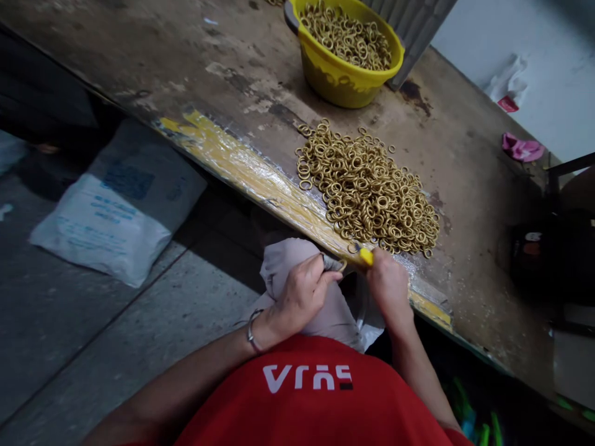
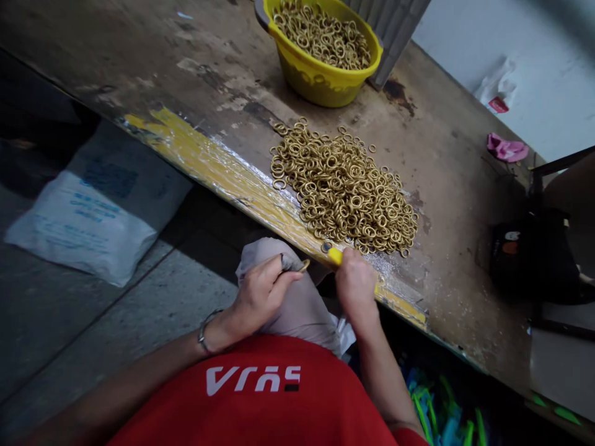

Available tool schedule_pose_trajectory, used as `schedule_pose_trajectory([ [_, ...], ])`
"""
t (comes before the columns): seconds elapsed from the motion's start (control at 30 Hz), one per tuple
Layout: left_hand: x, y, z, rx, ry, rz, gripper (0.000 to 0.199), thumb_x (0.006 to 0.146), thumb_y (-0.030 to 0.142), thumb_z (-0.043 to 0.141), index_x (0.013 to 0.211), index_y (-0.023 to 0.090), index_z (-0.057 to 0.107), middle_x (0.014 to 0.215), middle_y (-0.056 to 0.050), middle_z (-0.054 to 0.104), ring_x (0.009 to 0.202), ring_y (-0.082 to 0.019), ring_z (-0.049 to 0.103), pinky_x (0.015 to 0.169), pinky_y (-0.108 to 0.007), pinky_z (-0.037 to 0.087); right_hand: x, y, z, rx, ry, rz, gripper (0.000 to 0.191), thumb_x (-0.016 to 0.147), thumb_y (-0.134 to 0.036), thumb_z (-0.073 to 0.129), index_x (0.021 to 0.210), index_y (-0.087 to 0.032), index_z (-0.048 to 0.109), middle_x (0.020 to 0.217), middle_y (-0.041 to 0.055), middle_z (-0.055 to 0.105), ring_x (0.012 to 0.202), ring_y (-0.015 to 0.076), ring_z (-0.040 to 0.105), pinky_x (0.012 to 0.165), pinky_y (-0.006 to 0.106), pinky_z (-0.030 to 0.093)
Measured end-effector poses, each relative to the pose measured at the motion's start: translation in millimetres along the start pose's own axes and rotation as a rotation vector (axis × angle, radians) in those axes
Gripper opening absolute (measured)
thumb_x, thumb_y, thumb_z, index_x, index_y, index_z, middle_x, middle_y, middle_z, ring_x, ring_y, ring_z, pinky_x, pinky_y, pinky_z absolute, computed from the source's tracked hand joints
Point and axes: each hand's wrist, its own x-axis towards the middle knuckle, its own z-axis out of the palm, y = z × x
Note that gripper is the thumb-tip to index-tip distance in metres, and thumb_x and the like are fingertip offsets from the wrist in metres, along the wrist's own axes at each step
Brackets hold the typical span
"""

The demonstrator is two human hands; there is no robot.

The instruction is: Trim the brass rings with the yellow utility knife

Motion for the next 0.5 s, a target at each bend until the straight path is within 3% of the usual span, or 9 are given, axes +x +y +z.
schedule_pose_trajectory([
  [0.07, -3, 0, -7.2, -0.107, -0.071, -0.078, 0.022, 0.087, 0.021, 0.058, 0.066, 0.018, 0.049, 0.062, 0.002, 0.051, 0.06, -0.012, 0.047, 0.058, -0.026, 0.037, 7, 8, 0, 0.023, 0.033, 0.054, 0.024, 0.079, -0.003, 0.047, 0.092, -0.014, 0.063, 0.081, 0.0075, 0.065, 0.067, 0.0176, 0.055, 0.058, 0.028, 0.031],
  [0.17, -1, -6, -13.2, -0.414, -0.207, -0.364, 0.023, 0.087, 0.031, 0.058, 0.07, 0.017, 0.051, 0.06, 0.004, 0.05, 0.053, -0.009, 0.043, 0.049, -0.022, 0.033, 13, 7, 1, 0.18, 0.076, -0.135, 0.031, 0.077, -0.003, 0.049, 0.1, -0.016, 0.065, 0.092, 0.0071, 0.063, 0.077, 0.018, 0.057, 0.065, 0.027, 0.037],
  [0.27, 5, -12, -14.1, -0.742, -0.228, -0.601, 0.029, 0.084, 0.042, 0.062, 0.074, 0.017, 0.052, 0.062, 0.004, 0.052, 0.048, -0.006, 0.039, 0.042, -0.018, 0.027, 18, -4, 7, 0.225, 0.042, -0.258, 0.031, 0.079, -0.005, 0.05, 0.102, -0.018, 0.066, 0.098, 0.0072, 0.061, 0.077, 0.017, 0.056, 0.065, 0.027, 0.038],
  [0.4, 13, -12, -17.3, -0.985, -0.242, -0.67, 0.027, 0.079, 0.039, 0.067, 0.079, 0.017, 0.051, 0.063, 0.002, 0.057, 0.046, -0.005, 0.042, 0.039, -0.016, 0.024, 23, -7, 10, 0.357, 0.024, -0.217, 0.009, 0.081, -0.014, 0.054, 0.083, -0.017, 0.063, 0.084, 0.005, 0.059, 0.07, 0.0157, 0.051, 0.063, 0.026, 0.037],
  [0.43, 14, -12, -18.3, -1.025, -0.253, -0.673, 0.026, 0.079, 0.038, 0.067, 0.081, 0.017, 0.052, 0.065, 0.001, 0.059, 0.047, -0.006, 0.046, 0.039, -0.016, 0.026, 23, -6, 9, 0.497, 0.006, -0.202, 0.007, 0.082, -0.018, 0.056, 0.078, -0.017, 0.061, 0.078, 0.0031, 0.057, 0.067, 0.0148, 0.05, 0.061, 0.026, 0.037],
  [0.5, 14, -11, -18.9, -1.056, -0.265, -0.656, 0.026, 0.079, 0.04, 0.065, 0.085, 0.015, 0.057, 0.075, -0.004, 0.065, 0.053, -0.009, 0.053, 0.039, -0.018, 0.031, 21, -3, 4, 0.894, -0.107, -0.125, 0.018, 0.084, -0.032, 0.058, 0.072, -0.019, 0.057, 0.066, -0.0008, 0.053, 0.057, 0.012, 0.045, 0.054, 0.024, 0.035],
])
